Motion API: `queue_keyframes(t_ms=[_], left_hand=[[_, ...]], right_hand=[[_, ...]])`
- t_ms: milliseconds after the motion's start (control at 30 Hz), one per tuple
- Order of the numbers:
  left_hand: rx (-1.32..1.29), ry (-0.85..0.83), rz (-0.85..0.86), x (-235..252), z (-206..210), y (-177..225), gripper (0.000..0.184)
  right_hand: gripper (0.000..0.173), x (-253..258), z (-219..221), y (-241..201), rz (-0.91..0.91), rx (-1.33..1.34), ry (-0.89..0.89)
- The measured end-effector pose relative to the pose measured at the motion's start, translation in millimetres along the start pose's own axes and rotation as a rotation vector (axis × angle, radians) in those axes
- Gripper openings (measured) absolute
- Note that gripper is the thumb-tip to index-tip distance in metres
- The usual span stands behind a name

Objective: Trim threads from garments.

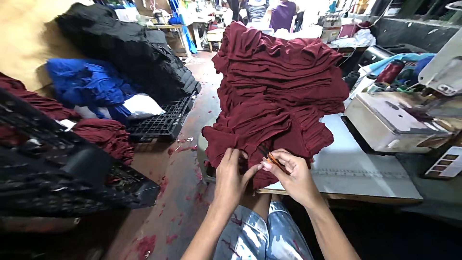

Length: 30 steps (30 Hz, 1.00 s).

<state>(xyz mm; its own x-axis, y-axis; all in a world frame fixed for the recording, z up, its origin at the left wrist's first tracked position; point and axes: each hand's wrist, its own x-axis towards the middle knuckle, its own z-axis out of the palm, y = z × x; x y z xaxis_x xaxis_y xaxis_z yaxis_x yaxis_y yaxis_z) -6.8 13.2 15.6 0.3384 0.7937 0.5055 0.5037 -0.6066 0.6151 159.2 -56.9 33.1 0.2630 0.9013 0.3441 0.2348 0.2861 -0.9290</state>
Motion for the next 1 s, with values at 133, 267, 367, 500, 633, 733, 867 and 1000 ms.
queue_keyframes(t_ms=[133, 267, 367, 500, 633, 733, 867, 1000], left_hand=[[0.029, -0.041, 0.019, 2.6, -3.3, -1.2, 0.016], [-0.151, -0.218, -0.084, 8.1, -26.9, -11.4, 0.014], [-0.296, -0.328, -0.219, 10.0, -41.8, -15.0, 0.016], [-0.373, -0.346, -0.269, 8.0, -44.2, -15.3, 0.015], [-0.393, -0.298, -0.251, 5.4, -42.8, -14.0, 0.013], [-0.375, -0.267, -0.235, 3.6, -39.4, -13.4, 0.013], [-0.351, -0.226, -0.234, 2.2, -44.3, -12.0, 0.012], [-0.181, -0.165, -0.174, -0.4, -37.6, -5.4, 0.022]], right_hand=[[0.009, 0.2, 1.0, 10.0, 0.007, -0.021, 0.008], [0.012, -2.0, -3.2, 12.3, -0.012, -0.1, -0.02], [0.016, -4.9, -5.9, 10.3, -0.043, -0.328, -0.15], [0.014, -7.3, 4.0, -3.2, -0.06, -0.568, -0.194], [0.01, -6.3, 17.5, -10.0, -0.113, -0.645, -0.138], [0.005, -4.9, 25.7, -4.8, -0.162, -0.681, -0.081], [0.007, -2.9, 17.5, 3.8, -0.122, -0.542, -0.042], [0.011, -3.1, 7.4, -0.5, -0.049, -0.358, 0.024]])
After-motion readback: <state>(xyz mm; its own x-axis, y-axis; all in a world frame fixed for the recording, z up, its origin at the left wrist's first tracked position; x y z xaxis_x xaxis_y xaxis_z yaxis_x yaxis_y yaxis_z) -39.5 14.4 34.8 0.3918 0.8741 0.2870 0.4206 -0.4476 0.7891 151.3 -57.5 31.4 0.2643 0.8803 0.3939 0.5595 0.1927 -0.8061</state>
